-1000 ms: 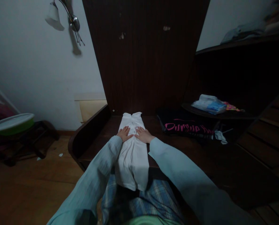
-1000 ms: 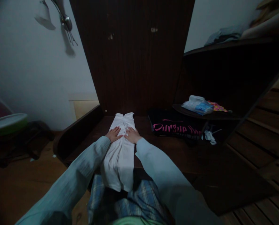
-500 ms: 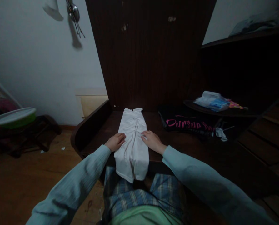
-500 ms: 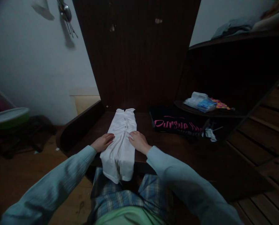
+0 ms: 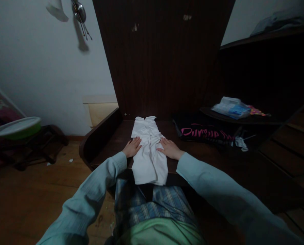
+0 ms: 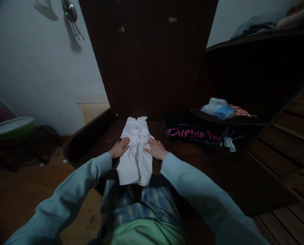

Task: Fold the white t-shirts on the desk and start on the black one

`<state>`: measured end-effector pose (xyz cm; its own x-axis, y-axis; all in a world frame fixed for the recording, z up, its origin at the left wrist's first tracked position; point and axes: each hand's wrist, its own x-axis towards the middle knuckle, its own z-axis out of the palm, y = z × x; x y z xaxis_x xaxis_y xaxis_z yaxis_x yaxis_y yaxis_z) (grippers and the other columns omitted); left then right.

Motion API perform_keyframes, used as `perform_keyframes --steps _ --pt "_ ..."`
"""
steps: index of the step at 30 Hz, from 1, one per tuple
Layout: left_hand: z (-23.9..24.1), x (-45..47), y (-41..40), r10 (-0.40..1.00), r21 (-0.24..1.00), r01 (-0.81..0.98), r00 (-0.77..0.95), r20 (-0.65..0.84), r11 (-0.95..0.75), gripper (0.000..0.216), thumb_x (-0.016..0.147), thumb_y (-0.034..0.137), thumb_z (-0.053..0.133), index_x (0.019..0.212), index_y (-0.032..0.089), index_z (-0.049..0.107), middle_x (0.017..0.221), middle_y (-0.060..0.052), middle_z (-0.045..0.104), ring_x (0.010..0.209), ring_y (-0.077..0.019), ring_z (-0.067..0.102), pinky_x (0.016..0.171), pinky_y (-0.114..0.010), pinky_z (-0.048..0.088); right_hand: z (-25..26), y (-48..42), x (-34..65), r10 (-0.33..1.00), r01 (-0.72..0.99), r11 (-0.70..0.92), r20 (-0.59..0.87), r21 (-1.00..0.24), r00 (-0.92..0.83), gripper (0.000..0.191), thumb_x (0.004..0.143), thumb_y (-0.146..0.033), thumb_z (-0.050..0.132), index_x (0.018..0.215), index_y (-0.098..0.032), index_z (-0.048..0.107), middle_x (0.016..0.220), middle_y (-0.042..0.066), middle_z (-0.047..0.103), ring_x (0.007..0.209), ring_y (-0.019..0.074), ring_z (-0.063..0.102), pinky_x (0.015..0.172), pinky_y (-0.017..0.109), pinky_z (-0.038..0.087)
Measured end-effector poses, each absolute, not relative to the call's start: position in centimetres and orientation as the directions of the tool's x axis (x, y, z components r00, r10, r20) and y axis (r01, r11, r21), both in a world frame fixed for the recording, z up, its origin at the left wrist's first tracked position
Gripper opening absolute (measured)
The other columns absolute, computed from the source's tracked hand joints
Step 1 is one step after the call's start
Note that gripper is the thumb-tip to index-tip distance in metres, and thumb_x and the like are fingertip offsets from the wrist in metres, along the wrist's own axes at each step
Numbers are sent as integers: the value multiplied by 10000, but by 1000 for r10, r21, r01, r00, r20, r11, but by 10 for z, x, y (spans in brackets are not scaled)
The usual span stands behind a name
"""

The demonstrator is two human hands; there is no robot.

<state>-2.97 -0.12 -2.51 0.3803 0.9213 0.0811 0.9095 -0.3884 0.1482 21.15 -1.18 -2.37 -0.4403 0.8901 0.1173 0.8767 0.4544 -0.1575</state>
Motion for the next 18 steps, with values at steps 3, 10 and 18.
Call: perform_keyframes --steps 3,10,18 --pt "-23 -18 17 949 158 936 305 81 -314 426 870 335 304 1277 227 366 1397 -86 293 1288 -212 242 1011 -477 219 -17 21 224 881 859 467 22 -209 -473 566 840 -468 363 1318 -167 327 1414 116 231 1294 250 213 1013 461 215" --pt "-14 -10 33 926 219 913 290 244 -344 320 833 252 398 1115 171 524 1228 -107 513 1167 -206 428 979 -395 320 -12 48 232 875 783 484 188 -391 -447 474 759 -277 546 1208 -147 465 1277 128 461 1196 227 394 963 401 325" --pt "-9 -15 -56 796 428 695 367 481 -579 268 823 317 423 1023 188 545 1015 -58 595 977 -168 532 877 -294 415 -19 -42 241 797 595 603 419 -532 -434 215 809 -287 460 923 -183 611 968 67 619 933 175 558 844 330 423"
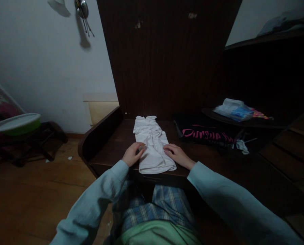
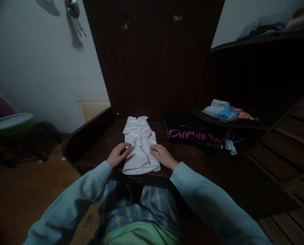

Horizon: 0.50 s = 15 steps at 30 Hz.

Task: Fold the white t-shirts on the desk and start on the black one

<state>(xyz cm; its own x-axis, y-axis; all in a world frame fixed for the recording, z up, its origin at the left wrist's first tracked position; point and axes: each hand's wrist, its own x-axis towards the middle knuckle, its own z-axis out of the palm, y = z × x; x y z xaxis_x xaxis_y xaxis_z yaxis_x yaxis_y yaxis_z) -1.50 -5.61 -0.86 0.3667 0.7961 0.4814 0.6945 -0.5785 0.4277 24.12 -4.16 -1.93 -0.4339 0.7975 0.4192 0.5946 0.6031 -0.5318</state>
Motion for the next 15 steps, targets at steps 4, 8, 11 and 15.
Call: perform_keyframes --steps 4,8,11,15 --pt "-5 -2 -97 779 382 681 508 367 -624 332 748 399 539 1013 200 546 994 -50 587 938 -176 536 833 -279 430 -2 -66 238 829 616 555 310 -559 -466 240 750 -331 551 914 -164 605 793 38 612 721 146 570 684 272 462" --pt "-8 6 -105 809 345 735 488 328 -584 258 782 390 494 950 206 561 939 -42 577 900 -168 532 801 -276 431 12 -77 227 701 614 710 269 -344 -660 389 667 -310 640 1034 -198 573 960 52 567 859 174 542 765 288 434" --pt "-9 9 -105 812 319 752 490 316 -577 338 780 476 469 965 206 552 927 -46 569 889 -180 524 800 -298 425 17 -82 221 672 628 741 246 -239 -699 279 720 -226 569 998 -216 592 969 48 543 867 167 534 762 273 420" --pt "-9 18 -111 834 242 816 435 340 -525 482 700 567 517 990 183 541 967 -81 545 912 -234 501 809 -370 410 25 -86 211 767 716 640 282 -279 -576 167 771 -154 464 835 -188 614 827 31 547 693 124 532 641 225 408"
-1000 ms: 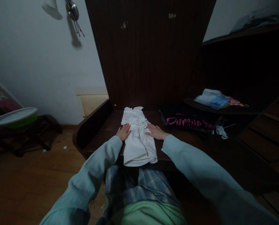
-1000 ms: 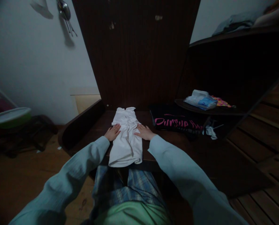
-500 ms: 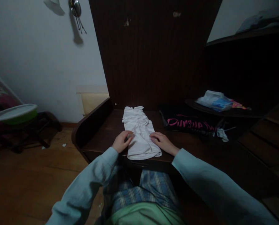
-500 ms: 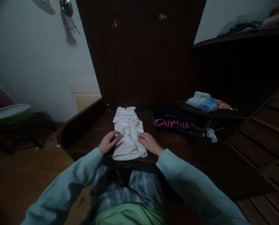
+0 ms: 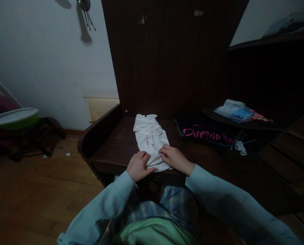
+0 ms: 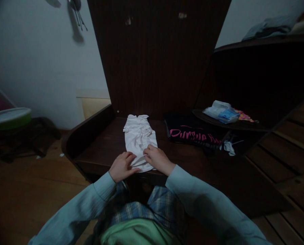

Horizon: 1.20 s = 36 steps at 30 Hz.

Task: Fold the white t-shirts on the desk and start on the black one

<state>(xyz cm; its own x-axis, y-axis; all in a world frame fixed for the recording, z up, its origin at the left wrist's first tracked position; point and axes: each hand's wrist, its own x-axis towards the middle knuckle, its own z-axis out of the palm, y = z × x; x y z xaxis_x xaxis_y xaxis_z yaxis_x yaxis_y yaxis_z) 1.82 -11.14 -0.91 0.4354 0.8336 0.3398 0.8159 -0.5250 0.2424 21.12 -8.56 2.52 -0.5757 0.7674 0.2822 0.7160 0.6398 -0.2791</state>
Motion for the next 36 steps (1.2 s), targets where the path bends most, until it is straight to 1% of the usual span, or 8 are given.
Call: perform_keyframes --steps 6,10,13,16,20,26,31,36 --pt "-8 30 -116 881 318 911 92 465 -263 366 707 275 556 1045 182 453 1012 -75 492 927 -225 491 789 -355 423 59 -79 182 744 645 654 492 -396 -452 100 756 -136 473 772 -175 563 767 15 545 648 117 500 643 233 392" --pt "-1 21 -120 815 469 839 -54 577 -276 344 664 105 492 990 188 419 918 -43 472 841 -185 515 715 -308 450 83 -73 154 681 485 729 586 -484 -438 115 737 -97 455 766 -177 532 789 11 553 660 107 510 638 219 404" --pt "2 8 -129 723 476 818 -110 682 -324 337 628 64 466 939 182 417 900 -51 468 846 -195 505 729 -325 448 89 -80 140 650 345 760 641 -551 -409 129 738 -97 433 795 -180 514 838 15 562 705 102 530 645 208 418" --pt "-4 -5 -137 715 437 827 -61 696 -355 358 605 55 470 940 174 427 916 -64 482 884 -214 496 764 -348 441 80 -94 140 681 319 722 552 -614 -481 105 709 -104 469 769 -175 517 744 -6 560 643 96 527 603 200 419" --pt "-21 -14 -142 804 414 837 50 592 -357 417 614 73 494 1019 162 448 962 -78 515 895 -216 504 769 -352 453 57 -95 162 687 360 590 215 -723 -694 52 723 -216 537 740 -167 547 578 -38 541 516 87 519 508 186 403" --pt "-34 -20 -135 801 334 769 361 478 -545 503 680 48 430 1165 177 464 1257 -94 452 1164 -212 395 967 -384 354 26 -47 197 844 674 535 308 -509 -438 213 792 -286 473 924 -164 587 920 75 637 832 171 591 746 288 438" --pt "-42 -23 -130 830 344 769 414 375 -539 605 657 3 388 1238 167 428 1288 -76 456 1216 -185 361 1012 -382 323 -11 -27 210 836 780 543 117 -311 -536 500 817 -403 434 1244 -143 431 1341 139 377 1233 233 340 992 373 281" --pt "-37 -6 -120 855 342 789 424 298 -511 666 598 12 433 1254 126 417 1322 -93 419 1251 -205 313 1036 -398 295 -17 5 235 831 805 524 -41 -280 -555 536 828 -437 391 1308 -200 351 1419 81 234 1301 218 197 1028 417 212"
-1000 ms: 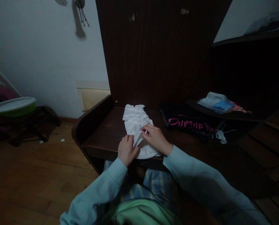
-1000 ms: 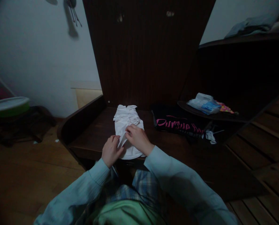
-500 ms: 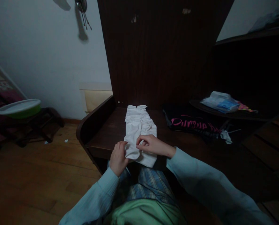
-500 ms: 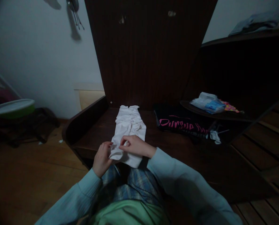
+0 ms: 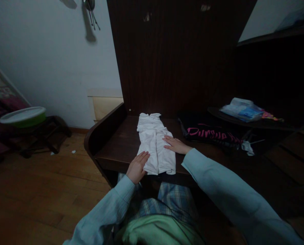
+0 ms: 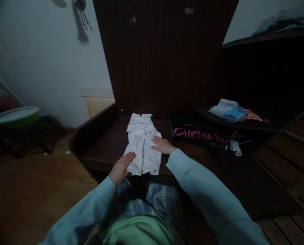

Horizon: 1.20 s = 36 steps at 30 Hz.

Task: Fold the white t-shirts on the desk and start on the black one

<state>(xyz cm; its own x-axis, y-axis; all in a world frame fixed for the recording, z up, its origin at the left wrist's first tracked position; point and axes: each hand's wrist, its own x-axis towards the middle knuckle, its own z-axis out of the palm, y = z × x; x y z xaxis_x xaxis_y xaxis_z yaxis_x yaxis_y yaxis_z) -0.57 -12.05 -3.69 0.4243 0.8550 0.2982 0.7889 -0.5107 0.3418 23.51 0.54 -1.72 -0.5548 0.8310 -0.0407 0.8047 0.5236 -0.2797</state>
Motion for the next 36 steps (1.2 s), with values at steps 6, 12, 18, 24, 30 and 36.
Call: perform_keyframes --steps 6,12,18,24,30,36 --pt "-30 28 -106 898 360 826 359 256 -433 540 671 97 468 1211 89 468 1309 -120 430 1251 -229 316 1030 -399 302 13 37 243 822 812 536 -78 -230 -565 429 703 -235 579 1127 -187 539 1267 84 479 1178 211 420 960 310 327" --pt "-32 28 -108 901 447 801 252 353 -399 393 793 147 351 1131 109 549 1210 -91 538 1191 -176 414 1003 -335 352 21 -34 212 848 824 522 239 -219 -473 125 760 -241 496 825 -168 572 874 59 598 829 164 552 729 257 396" --pt "-31 23 -111 903 561 729 188 387 -392 387 771 150 359 1088 121 579 1174 -82 567 1150 -182 460 983 -341 371 4 -86 223 795 743 604 159 -288 -585 239 699 -392 579 813 -191 519 789 32 550 734 164 518 645 255 388" --pt "-34 19 -108 902 776 521 -25 431 -356 380 739 140 319 989 135 606 1018 -78 641 964 -174 578 862 -306 445 -5 -86 238 819 663 569 270 -486 -505 132 679 -145 434 765 -185 526 766 35 561 750 167 533 708 282 402" --pt "-43 -16 -108 761 925 284 -532 372 -254 248 722 228 353 862 156 544 839 -42 615 800 -149 573 727 -258 458 5 -90 266 967 367 249 252 -896 -41 174 604 -242 467 767 -196 507 719 13 567 677 157 553 614 267 431" --pt "-49 -53 -116 676 952 221 -671 306 -211 261 665 289 461 897 173 488 745 17 520 606 -94 476 568 -194 404 -2 -112 302 961 226 63 121 -972 251 248 603 -321 476 808 -200 545 768 40 612 669 171 569 552 260 443"
